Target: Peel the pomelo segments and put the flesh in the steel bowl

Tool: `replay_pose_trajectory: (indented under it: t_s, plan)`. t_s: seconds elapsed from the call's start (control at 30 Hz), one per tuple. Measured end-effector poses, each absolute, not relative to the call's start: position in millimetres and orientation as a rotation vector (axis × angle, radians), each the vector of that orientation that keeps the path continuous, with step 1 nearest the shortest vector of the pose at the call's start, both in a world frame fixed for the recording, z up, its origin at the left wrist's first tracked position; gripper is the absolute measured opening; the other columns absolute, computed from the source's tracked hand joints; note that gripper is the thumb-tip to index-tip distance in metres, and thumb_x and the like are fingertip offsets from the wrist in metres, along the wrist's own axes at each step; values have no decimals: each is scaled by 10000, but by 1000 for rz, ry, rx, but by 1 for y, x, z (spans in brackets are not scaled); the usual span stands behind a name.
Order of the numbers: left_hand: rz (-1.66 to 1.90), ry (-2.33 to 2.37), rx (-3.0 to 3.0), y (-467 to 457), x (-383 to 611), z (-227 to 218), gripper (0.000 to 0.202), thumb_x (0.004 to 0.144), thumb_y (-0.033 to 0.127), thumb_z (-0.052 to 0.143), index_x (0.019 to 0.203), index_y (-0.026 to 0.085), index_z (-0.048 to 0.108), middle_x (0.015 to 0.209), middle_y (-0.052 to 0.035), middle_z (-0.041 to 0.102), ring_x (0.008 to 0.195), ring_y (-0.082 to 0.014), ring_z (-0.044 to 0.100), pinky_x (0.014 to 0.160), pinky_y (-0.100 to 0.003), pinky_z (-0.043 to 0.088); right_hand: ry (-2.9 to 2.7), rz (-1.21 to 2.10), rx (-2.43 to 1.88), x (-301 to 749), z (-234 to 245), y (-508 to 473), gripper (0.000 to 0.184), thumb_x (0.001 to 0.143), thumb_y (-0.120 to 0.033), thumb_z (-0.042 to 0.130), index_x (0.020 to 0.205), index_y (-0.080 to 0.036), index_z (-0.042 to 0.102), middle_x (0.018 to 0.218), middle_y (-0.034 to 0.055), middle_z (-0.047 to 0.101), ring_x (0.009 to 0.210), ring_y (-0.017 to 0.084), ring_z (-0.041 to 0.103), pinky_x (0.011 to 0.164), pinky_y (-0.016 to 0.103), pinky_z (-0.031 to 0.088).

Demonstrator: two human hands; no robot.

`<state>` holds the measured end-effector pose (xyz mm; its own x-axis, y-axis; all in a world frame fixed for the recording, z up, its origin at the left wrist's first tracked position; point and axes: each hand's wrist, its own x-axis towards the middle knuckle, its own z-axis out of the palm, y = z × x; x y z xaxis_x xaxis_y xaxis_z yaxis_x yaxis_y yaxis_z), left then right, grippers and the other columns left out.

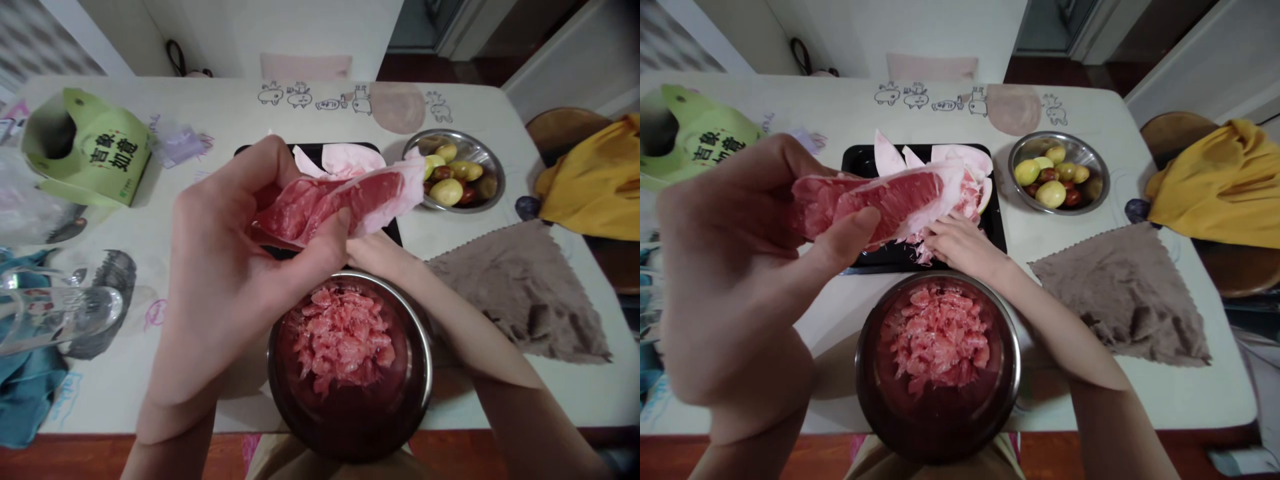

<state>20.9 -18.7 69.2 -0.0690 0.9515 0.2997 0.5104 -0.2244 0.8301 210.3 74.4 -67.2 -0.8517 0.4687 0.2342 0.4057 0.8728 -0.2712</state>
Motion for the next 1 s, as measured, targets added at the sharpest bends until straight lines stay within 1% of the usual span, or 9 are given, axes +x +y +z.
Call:
replay_pose_trajectory:
  t_s: [0.13,0.33,0.43,0.53,0.63,0.73,0.83,0.9,1.0]
  plan:
    - [1228,1580,1730,-20,21,71,227,872,243,749,766,223,549,746,10,518,672,-142,423,563,-341,295,-2750,281,-604,213,-64,78,219,969,-149,485,879,-174,683,976,67,694,862,210,555,859,366,411]
    - [1266,1568,1759,-18,21,71,275,873,220,754,730,206,519,688,27,410,640,-117,343,537,-325,258,-2700,342,-643,227,-42,80,238,993,-232,510,821,-187,669,884,55,674,882,214,576,848,356,423]
    - [1290,1565,1764,-18,22,70,295,854,175,760,715,202,501,674,38,394,626,-104,339,527,-303,253,-2632,603,-611,239,-18,70,175,999,-271,561,900,-205,691,913,41,697,899,196,606,873,337,446]
    - [1323,1558,1775,-18,22,68,272,831,157,767,723,195,521,664,41,409,614,-98,344,515,-292,245,-2736,1000,-460,249,4,57,149,997,-248,588,919,-213,710,912,21,717,906,174,633,946,349,447]
    - [1347,1543,1765,-19,23,68,261,824,170,768,724,191,527,662,37,423,606,-100,346,504,-300,238,-2815,1192,-391,252,10,53,159,1003,-203,584,995,-236,740,947,8,751,964,171,660,998,359,437]
    - [1327,1556,1737,-20,23,69,256,829,169,767,726,192,533,671,34,439,612,-100,362,518,-294,248,-2679,1135,-502,248,-3,59,185,1010,-214,577,1060,-233,754,1004,21,772,952,161,682,907,306,472]
    - [1323,1561,1739,-21,23,69,260,828,170,775,728,195,537,667,37,432,613,-98,368,518,-281,250,-2527,932,-697,238,-27,69,179,974,-164,595,1014,-200,766,949,33,772,845,149,686,819,274,481]
    - [1326,1563,1756,-21,23,69,259,828,182,777,730,194,538,666,36,440,612,-99,375,513,-281,248,-2629,843,-734,230,-43,75,197,928,-105,609,973,-204,773,945,34,768,868,161,684,834,281,479]
    - [1318,1567,1750,-20,23,69,255,834,195,766,731,198,533,673,33,454,613,-107,372,515,-299,250,-2677,868,-718,221,-60,78,280,920,-55,563,973,-229,776,999,24,769,945,165,678,888,295,479]
